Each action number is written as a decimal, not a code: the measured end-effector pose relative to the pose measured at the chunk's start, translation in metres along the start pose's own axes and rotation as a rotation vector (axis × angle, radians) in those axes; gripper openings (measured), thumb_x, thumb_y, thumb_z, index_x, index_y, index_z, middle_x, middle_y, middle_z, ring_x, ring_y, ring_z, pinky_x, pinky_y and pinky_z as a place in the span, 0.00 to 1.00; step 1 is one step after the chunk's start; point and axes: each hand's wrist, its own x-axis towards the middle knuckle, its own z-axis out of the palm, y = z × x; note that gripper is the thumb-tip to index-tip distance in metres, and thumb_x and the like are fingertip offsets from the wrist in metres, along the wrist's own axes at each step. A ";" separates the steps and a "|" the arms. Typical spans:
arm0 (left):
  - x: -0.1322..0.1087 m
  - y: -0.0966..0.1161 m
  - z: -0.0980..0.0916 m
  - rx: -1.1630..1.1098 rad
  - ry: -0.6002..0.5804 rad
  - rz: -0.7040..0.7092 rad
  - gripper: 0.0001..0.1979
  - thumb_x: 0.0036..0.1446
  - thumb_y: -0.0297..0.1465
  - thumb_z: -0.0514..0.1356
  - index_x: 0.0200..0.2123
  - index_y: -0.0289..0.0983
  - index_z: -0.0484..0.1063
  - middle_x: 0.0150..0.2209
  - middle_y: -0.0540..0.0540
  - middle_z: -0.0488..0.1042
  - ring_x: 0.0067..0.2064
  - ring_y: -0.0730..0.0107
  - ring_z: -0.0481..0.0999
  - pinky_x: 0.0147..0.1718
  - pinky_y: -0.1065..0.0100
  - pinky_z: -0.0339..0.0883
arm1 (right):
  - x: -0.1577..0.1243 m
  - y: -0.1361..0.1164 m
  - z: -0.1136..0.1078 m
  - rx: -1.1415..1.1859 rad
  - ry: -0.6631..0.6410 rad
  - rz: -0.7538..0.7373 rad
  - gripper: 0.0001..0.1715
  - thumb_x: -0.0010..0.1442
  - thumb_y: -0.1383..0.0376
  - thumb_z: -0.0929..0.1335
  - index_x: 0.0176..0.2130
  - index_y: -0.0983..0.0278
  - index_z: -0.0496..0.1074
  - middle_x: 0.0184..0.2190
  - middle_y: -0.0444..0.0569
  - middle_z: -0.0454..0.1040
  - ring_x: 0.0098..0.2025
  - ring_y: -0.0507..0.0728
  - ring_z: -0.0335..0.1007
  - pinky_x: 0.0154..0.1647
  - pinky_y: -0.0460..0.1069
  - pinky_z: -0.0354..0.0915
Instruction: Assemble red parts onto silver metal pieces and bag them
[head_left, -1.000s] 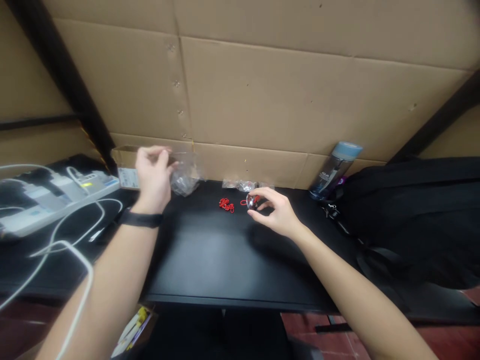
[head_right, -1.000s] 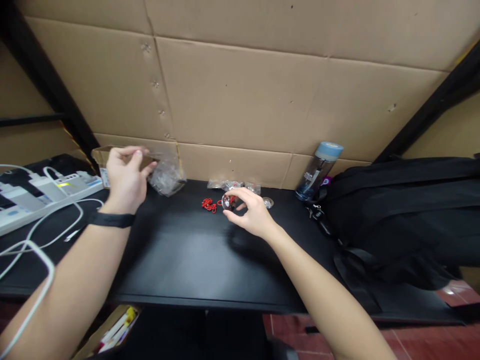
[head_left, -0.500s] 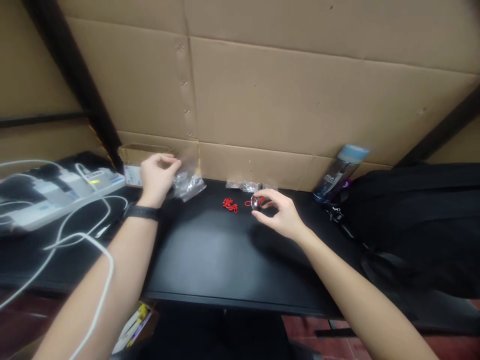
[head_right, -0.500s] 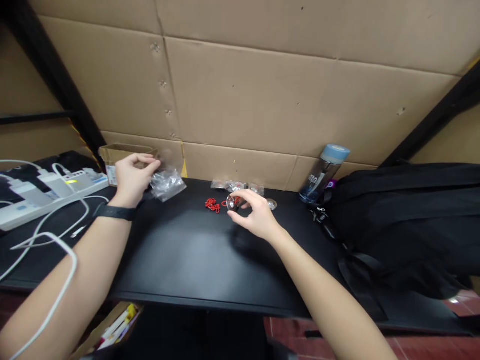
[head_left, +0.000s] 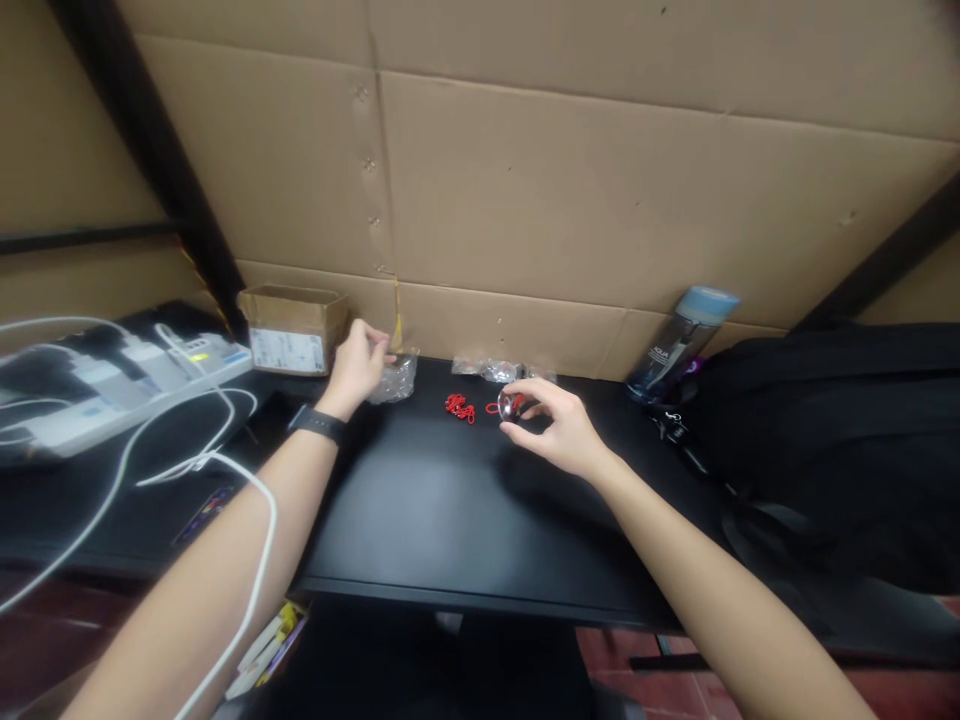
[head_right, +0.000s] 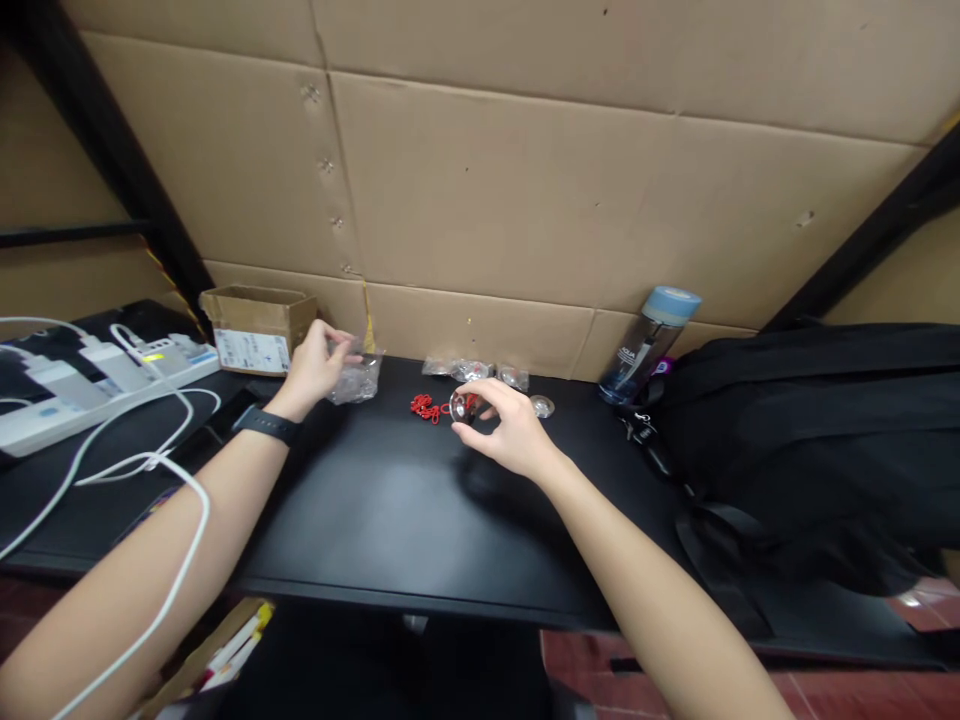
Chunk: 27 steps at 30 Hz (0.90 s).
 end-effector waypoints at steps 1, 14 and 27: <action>-0.002 -0.002 0.006 0.011 -0.041 -0.004 0.07 0.62 0.35 0.57 0.40 0.39 0.62 0.47 0.38 0.77 0.33 0.62 0.83 0.33 0.64 0.74 | 0.000 -0.001 0.000 0.001 -0.002 0.001 0.21 0.59 0.64 0.74 0.53 0.57 0.74 0.49 0.51 0.77 0.46 0.59 0.77 0.41 0.54 0.79; -0.005 -0.007 0.032 -0.059 -0.270 0.070 0.11 0.65 0.40 0.52 0.46 0.40 0.57 0.63 0.29 0.63 0.71 0.46 0.58 0.51 0.45 0.74 | -0.001 -0.003 0.000 0.007 -0.037 0.000 0.20 0.59 0.64 0.74 0.51 0.59 0.75 0.49 0.52 0.77 0.47 0.59 0.77 0.40 0.53 0.79; -0.018 0.043 0.012 0.360 -0.084 0.399 0.06 0.67 0.33 0.54 0.43 0.39 0.69 0.60 0.36 0.69 0.65 0.51 0.65 0.61 0.51 0.58 | 0.000 -0.002 -0.005 -0.017 -0.005 -0.003 0.21 0.59 0.64 0.73 0.53 0.59 0.74 0.50 0.52 0.77 0.46 0.59 0.77 0.41 0.53 0.77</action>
